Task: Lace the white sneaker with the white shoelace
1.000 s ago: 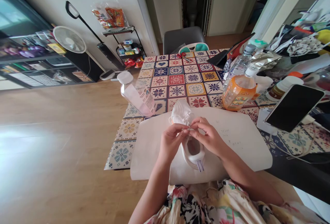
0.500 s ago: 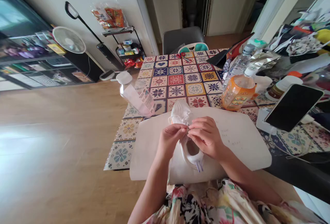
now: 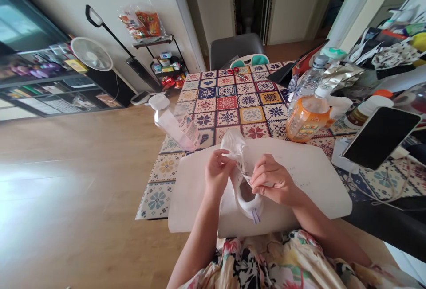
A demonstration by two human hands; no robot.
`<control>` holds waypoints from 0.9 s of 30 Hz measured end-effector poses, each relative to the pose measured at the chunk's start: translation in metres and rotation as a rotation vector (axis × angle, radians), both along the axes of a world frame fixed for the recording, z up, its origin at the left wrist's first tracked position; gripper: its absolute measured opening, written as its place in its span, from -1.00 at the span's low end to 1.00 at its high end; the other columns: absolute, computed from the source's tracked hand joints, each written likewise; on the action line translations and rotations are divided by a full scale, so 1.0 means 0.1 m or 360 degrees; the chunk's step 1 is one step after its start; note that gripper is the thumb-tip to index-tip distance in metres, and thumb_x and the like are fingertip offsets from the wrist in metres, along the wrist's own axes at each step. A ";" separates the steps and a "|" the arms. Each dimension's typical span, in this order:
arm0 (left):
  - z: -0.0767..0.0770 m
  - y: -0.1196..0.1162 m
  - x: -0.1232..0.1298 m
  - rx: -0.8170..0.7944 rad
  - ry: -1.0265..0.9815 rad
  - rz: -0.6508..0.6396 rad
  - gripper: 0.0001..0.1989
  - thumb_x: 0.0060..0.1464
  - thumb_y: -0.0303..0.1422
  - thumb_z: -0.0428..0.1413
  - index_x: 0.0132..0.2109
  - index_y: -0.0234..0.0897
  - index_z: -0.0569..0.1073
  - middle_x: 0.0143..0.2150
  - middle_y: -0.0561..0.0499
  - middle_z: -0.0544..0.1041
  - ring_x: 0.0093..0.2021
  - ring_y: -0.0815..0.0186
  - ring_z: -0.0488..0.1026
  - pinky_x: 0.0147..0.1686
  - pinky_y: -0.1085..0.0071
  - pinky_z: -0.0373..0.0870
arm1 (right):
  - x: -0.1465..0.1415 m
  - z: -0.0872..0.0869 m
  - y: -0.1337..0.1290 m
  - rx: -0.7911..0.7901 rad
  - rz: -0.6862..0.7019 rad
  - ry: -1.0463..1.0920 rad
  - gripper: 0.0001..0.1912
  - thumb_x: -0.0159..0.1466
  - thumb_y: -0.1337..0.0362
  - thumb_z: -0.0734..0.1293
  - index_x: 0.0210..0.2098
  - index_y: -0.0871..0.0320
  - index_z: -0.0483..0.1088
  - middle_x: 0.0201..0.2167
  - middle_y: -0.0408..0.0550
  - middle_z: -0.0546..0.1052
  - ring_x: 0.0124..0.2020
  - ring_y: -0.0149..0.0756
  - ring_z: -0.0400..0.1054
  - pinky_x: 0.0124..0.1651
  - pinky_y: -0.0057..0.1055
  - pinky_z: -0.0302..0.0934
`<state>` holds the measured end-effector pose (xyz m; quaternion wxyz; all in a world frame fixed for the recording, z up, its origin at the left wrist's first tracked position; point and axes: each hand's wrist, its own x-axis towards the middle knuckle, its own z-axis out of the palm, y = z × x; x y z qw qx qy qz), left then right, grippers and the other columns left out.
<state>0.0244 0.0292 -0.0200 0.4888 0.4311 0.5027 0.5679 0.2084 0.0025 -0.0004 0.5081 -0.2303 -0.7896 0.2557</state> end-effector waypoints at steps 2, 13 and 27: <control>-0.03 0.01 0.01 0.0023 0.0046 0.0041 -0.71 -0.15 -0.36 0.27 -0.21 -0.25 0.44 -0.59 0.16 0.47 -0.52 0.38 0.41 -0.45 0.51 0.28 | -0.01 0.00 0.00 -0.0031 0.0045 0.0016 -0.85 0.31 0.26 0.39 -0.42 0.05 0.46 -0.42 -0.13 0.61 -0.30 -0.23 0.40 -0.08 -0.12 0.21; 0.11 -0.15 -0.27 0.0388 0.0504 -0.0491 -0.75 0.07 -0.24 0.24 -0.16 -0.24 0.41 -0.18 -0.05 0.45 -0.15 0.25 0.43 -0.17 0.34 0.39 | -0.01 0.04 -0.09 0.0041 -0.0429 -0.0544 -0.93 0.39 0.25 0.31 -0.21 0.10 0.40 -0.22 -0.04 0.56 -0.14 -0.20 0.34 -0.03 -0.19 0.11; 0.13 -0.28 -0.23 0.0520 0.0704 -0.0722 -0.79 0.02 -0.48 0.24 -0.17 -0.22 0.47 -0.15 -0.06 0.47 -0.06 0.20 0.42 0.02 0.24 0.32 | 0.15 0.37 -0.12 -0.0355 0.0025 -0.0298 -0.81 0.44 0.24 0.22 -0.27 0.11 0.41 -0.32 -0.05 0.51 -0.25 -0.32 0.42 -0.16 -0.37 0.32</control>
